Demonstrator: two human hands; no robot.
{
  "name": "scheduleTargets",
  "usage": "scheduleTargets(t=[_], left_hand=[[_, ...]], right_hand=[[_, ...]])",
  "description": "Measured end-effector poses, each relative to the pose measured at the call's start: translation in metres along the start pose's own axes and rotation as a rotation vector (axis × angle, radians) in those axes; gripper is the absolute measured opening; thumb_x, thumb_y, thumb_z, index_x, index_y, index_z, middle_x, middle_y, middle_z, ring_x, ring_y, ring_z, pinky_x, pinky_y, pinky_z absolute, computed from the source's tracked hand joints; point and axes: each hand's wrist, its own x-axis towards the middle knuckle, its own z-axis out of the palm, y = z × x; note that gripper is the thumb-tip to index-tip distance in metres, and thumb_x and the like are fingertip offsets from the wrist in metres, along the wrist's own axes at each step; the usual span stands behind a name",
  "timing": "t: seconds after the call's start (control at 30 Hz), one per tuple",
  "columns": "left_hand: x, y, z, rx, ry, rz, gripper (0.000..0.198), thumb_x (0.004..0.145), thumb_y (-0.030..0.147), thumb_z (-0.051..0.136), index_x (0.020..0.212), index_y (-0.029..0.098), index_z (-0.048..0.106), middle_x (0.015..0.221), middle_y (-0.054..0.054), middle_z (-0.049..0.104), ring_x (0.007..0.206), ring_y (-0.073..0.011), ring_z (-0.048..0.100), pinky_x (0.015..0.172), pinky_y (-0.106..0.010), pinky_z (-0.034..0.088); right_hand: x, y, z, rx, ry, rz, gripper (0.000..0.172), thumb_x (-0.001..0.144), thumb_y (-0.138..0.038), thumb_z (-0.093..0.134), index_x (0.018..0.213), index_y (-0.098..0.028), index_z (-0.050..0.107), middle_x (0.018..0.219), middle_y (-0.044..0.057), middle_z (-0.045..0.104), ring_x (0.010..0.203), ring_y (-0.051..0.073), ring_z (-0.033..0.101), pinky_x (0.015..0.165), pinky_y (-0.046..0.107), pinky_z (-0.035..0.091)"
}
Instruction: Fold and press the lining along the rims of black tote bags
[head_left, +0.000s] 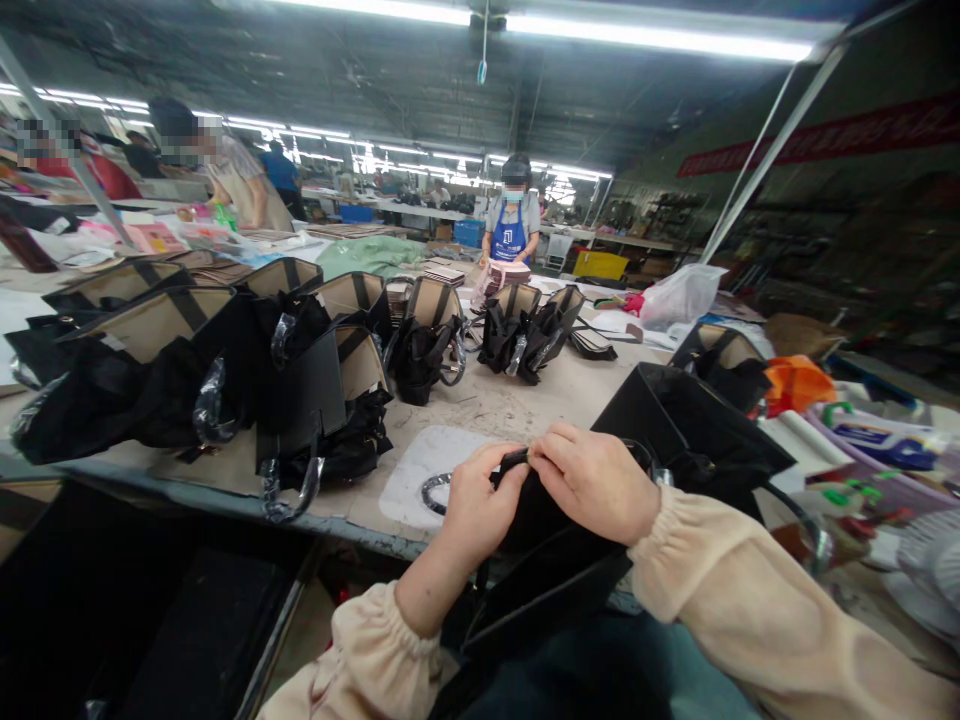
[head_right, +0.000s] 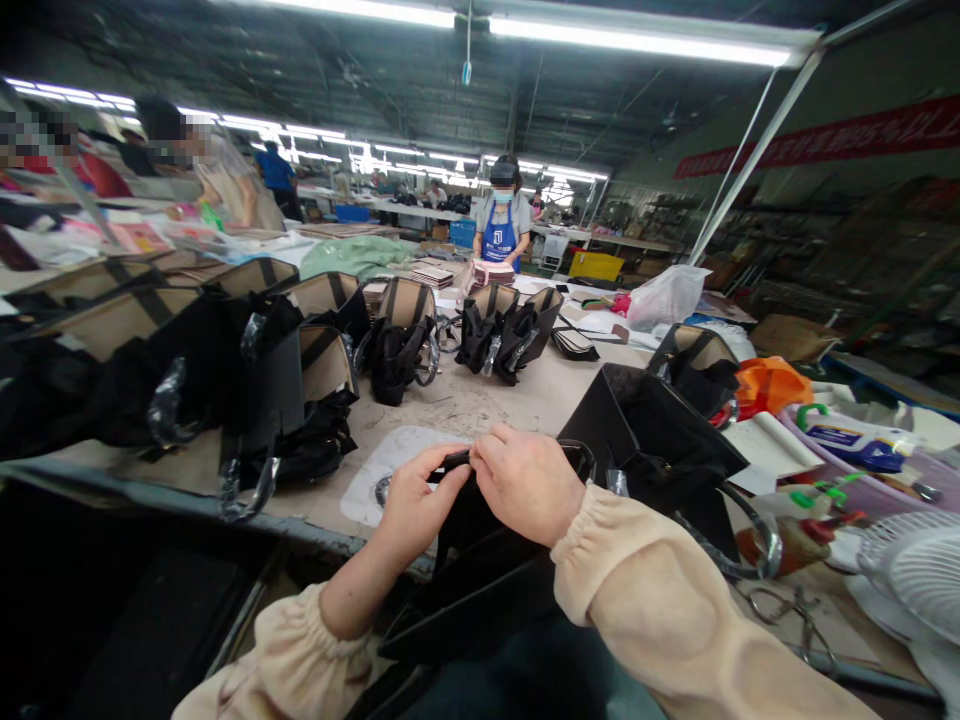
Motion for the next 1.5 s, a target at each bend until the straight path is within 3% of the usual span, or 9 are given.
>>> scheduleTargets(t=[0.47,0.63,0.83,1.5], left_hand=[[0.007,0.003,-0.006,0.121,-0.039,0.102,0.012,0.082,0.021,0.057,0.085,0.019,0.069,0.084,-0.001,0.070,0.079,-0.0131,0.063,0.074,-0.023,0.048],[0.006,0.004,-0.004,0.162,-0.004,0.080,0.012,0.081,0.020,0.056,0.082,0.019,0.068,0.082,-0.001,0.069,0.079,-0.0135,0.063,0.074,-0.023,0.047],[0.009,0.002,-0.002,0.181,0.009,0.060,0.010,0.080,0.022,0.057,0.080,0.019,0.067,0.078,0.000,0.068,0.076,-0.0135,0.062,0.071,-0.023,0.047],[0.011,0.008,-0.001,0.213,-0.033,0.021,0.012,0.078,0.024,0.057,0.078,0.018,0.067,0.072,0.001,0.066,0.068,-0.0127,0.058,0.065,-0.023,0.045]], right_hand=[[-0.009,0.007,-0.001,-0.009,0.038,0.107,0.028,0.091,-0.036,0.043,0.077,-0.020,0.061,0.078,0.002,0.060,0.072,0.014,0.056,0.061,0.028,0.033],[-0.021,0.020,-0.009,0.019,-0.023,0.059,0.029,0.088,-0.042,0.049,0.074,-0.022,0.064,0.078,0.000,0.059,0.072,0.013,0.055,0.060,0.027,0.033],[-0.030,0.030,-0.014,0.025,-0.029,0.142,0.033,0.090,-0.042,0.045,0.075,-0.022,0.066,0.082,0.001,0.059,0.072,0.012,0.054,0.060,0.026,0.033],[-0.024,0.029,-0.010,0.061,0.000,0.353,0.034,0.086,-0.046,0.049,0.070,-0.024,0.069,0.079,0.000,0.063,0.074,0.014,0.056,0.060,0.026,0.033]])
